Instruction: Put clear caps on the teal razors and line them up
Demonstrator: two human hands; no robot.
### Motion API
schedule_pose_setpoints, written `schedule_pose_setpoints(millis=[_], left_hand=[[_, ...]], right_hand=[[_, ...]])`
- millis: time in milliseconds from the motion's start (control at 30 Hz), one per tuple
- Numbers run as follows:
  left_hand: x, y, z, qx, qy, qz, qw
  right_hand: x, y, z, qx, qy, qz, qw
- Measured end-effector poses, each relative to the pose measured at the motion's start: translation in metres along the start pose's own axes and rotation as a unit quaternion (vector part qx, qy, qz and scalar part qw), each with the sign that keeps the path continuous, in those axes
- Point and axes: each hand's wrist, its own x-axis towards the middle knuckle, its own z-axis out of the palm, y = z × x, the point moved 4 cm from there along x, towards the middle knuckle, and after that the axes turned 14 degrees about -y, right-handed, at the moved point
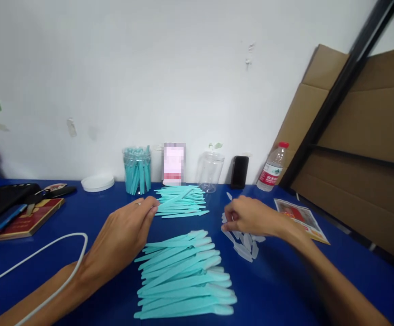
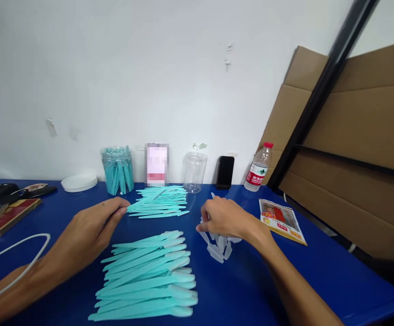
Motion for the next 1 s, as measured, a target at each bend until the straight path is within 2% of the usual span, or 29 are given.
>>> schedule_pose_setpoints(millis=[67, 133, 233, 300, 367, 433, 500, 600, 733, 833, 1000], left_hand=[[0.001, 0.002, 0.000, -0.038, -0.004, -0.006, 0.999], [0.001, 0.004, -0.002, -0.058, 0.002, -0.014, 0.998], [0.001, 0.004, -0.004, -0.079, 0.006, -0.024, 0.997], [0.000, 0.004, -0.005, -0.082, 0.006, -0.024, 0.996], [-0.001, 0.005, -0.005, -0.079, 0.010, -0.021, 0.997], [-0.002, 0.006, -0.005, -0.073, 0.007, -0.020, 0.997], [-0.002, 0.006, -0.003, -0.067, -0.002, -0.020, 0.998], [-0.002, 0.006, 0.001, -0.057, -0.012, -0.018, 0.998], [-0.002, 0.005, 0.003, -0.054, -0.025, -0.026, 0.998], [-0.002, 0.005, 0.003, -0.049, -0.035, -0.029, 0.998], [-0.004, 0.009, 0.004, -0.034, -0.043, -0.011, 0.998]], right_hand=[[0.003, 0.001, 0.010, 0.008, -0.045, -0.002, 0.999], [0.007, -0.001, 0.016, 0.017, -0.061, -0.005, 0.998], [0.013, -0.007, 0.014, 0.027, 0.007, -0.020, 0.999], [0.017, -0.013, 0.010, 0.100, 0.045, -0.057, 0.992], [0.021, -0.018, 0.011, 0.237, 0.033, -0.099, 0.966], [0.024, -0.022, 0.012, 0.367, 0.012, -0.125, 0.922], [0.025, -0.025, 0.013, 0.455, 0.023, -0.138, 0.879], [0.025, -0.028, 0.012, 0.536, 0.047, -0.160, 0.827], [0.027, -0.029, 0.012, 0.600, 0.078, -0.194, 0.772], [0.029, -0.030, 0.014, 0.621, 0.092, -0.202, 0.751], [0.031, -0.038, 0.018, 0.625, 0.069, -0.211, 0.748]])
